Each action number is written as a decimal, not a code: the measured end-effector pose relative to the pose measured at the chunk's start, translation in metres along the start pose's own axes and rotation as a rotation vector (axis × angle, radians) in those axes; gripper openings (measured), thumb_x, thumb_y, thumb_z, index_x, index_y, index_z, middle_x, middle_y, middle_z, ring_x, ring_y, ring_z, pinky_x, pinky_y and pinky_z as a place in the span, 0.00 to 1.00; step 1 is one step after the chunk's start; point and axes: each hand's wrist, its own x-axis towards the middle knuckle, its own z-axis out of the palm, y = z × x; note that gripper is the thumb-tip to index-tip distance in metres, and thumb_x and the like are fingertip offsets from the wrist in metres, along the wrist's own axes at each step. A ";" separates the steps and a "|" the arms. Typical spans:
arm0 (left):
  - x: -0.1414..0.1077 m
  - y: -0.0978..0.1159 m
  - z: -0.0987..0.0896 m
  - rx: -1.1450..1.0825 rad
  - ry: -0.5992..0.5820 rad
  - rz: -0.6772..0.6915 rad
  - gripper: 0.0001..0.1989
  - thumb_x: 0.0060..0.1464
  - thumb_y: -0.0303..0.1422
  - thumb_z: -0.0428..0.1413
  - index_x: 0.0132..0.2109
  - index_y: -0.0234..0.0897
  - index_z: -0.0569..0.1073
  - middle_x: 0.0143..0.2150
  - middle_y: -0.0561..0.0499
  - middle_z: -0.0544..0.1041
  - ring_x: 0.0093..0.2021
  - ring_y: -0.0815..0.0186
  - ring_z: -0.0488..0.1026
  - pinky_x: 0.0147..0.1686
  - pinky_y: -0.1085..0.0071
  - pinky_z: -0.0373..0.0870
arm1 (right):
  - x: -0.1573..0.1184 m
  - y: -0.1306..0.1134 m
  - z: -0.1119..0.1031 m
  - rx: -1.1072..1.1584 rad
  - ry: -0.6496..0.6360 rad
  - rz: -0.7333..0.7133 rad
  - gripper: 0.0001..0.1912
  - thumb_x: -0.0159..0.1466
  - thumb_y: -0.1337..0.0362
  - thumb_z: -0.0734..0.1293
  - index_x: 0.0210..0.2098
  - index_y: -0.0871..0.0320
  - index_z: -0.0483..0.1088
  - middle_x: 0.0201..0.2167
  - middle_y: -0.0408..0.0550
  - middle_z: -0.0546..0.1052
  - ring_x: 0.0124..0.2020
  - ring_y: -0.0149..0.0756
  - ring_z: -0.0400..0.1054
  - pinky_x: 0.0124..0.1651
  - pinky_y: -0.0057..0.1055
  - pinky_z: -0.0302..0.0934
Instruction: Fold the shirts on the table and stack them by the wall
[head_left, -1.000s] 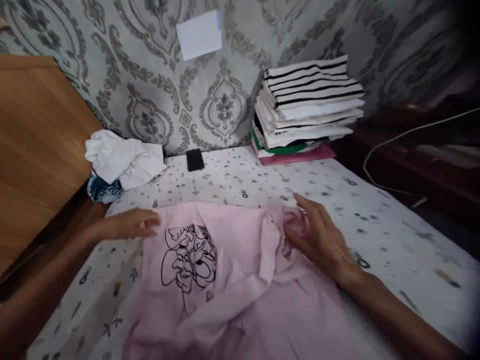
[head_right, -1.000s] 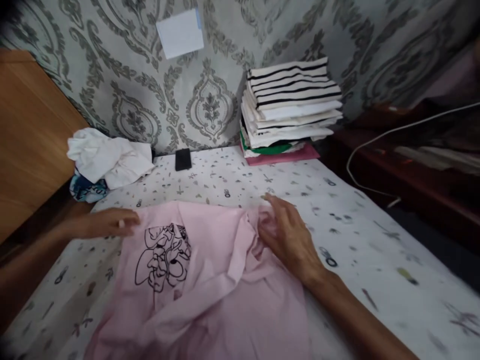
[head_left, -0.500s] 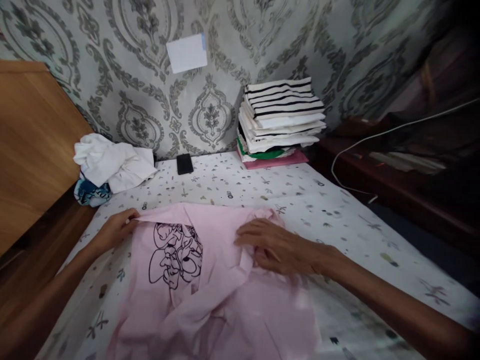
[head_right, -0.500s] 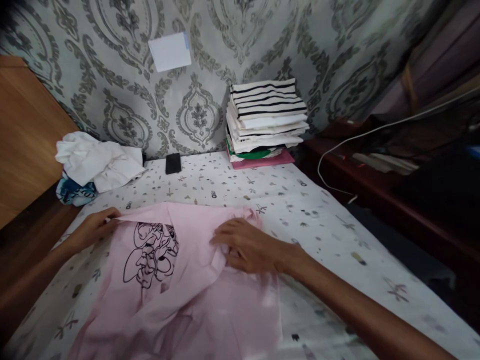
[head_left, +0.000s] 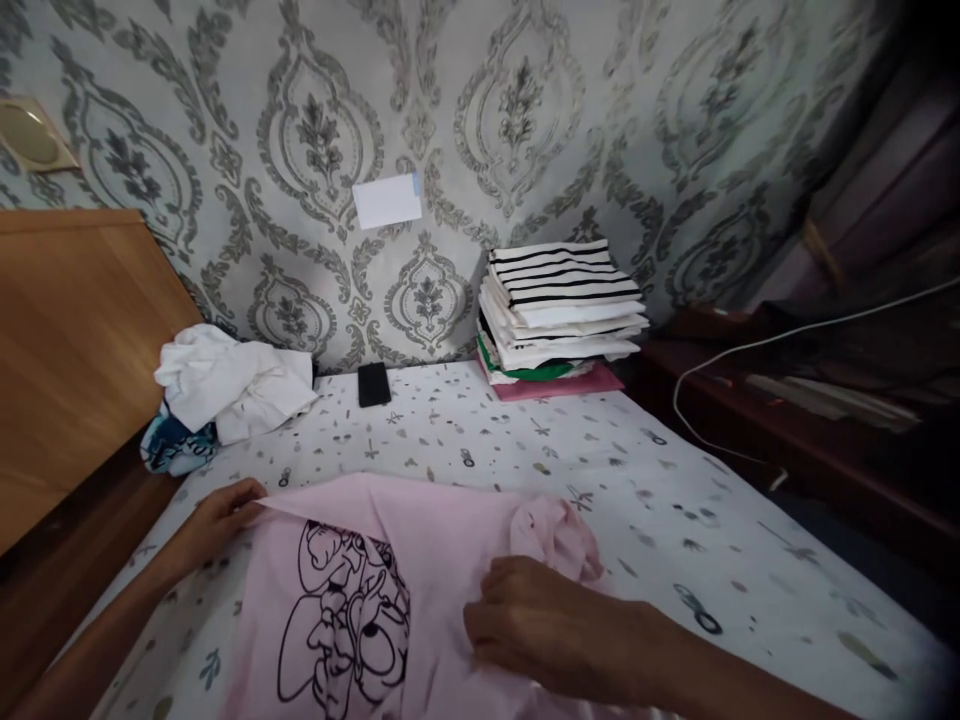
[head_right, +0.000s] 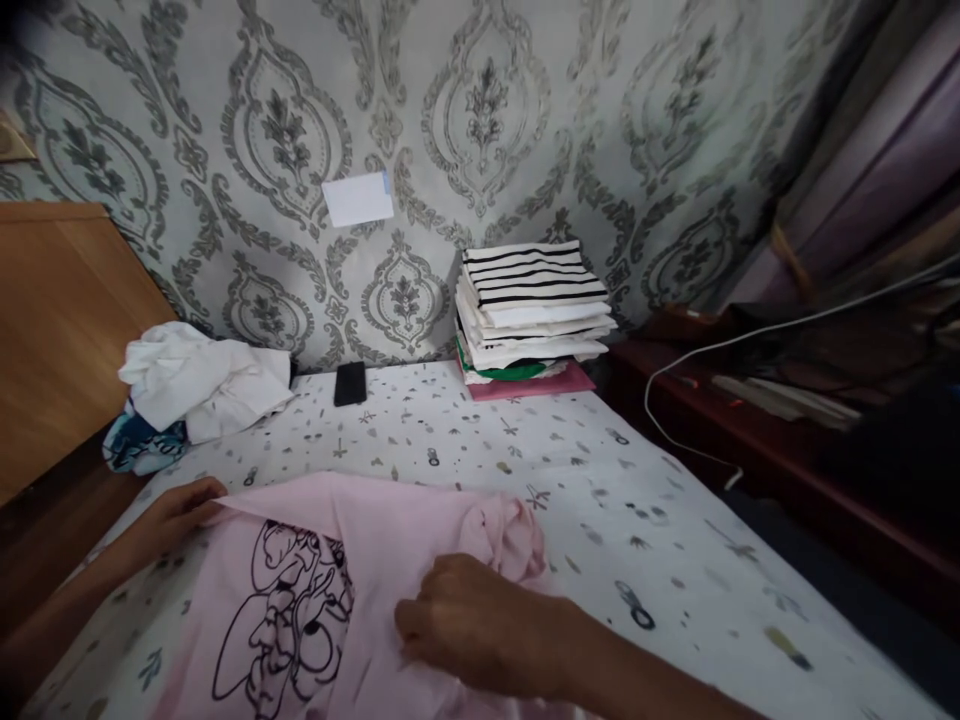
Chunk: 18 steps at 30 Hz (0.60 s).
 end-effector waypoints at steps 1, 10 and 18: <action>0.003 -0.002 -0.001 -0.012 -0.007 -0.004 0.23 0.48 0.57 0.52 0.30 0.40 0.70 0.26 0.53 0.71 0.29 0.63 0.67 0.30 0.70 0.63 | 0.002 0.001 -0.001 0.030 -0.024 -0.050 0.06 0.68 0.61 0.66 0.38 0.58 0.72 0.29 0.45 0.76 0.31 0.34 0.68 0.38 0.30 0.59; 0.005 0.006 -0.002 -0.085 0.002 -0.150 0.24 0.40 0.56 0.58 0.31 0.39 0.72 0.26 0.54 0.71 0.31 0.64 0.66 0.33 0.71 0.62 | 0.013 0.001 0.014 0.239 -0.141 -0.195 0.08 0.67 0.69 0.65 0.43 0.57 0.76 0.27 0.44 0.79 0.29 0.31 0.70 0.43 0.32 0.61; 0.034 0.011 -0.021 -0.180 0.084 -0.201 0.21 0.37 0.51 0.60 0.31 0.38 0.71 0.25 0.56 0.68 0.29 0.67 0.63 0.30 0.74 0.59 | 0.041 0.077 -0.069 0.857 0.494 0.194 0.08 0.64 0.60 0.66 0.32 0.57 0.73 0.28 0.41 0.75 0.28 0.28 0.67 0.33 0.26 0.61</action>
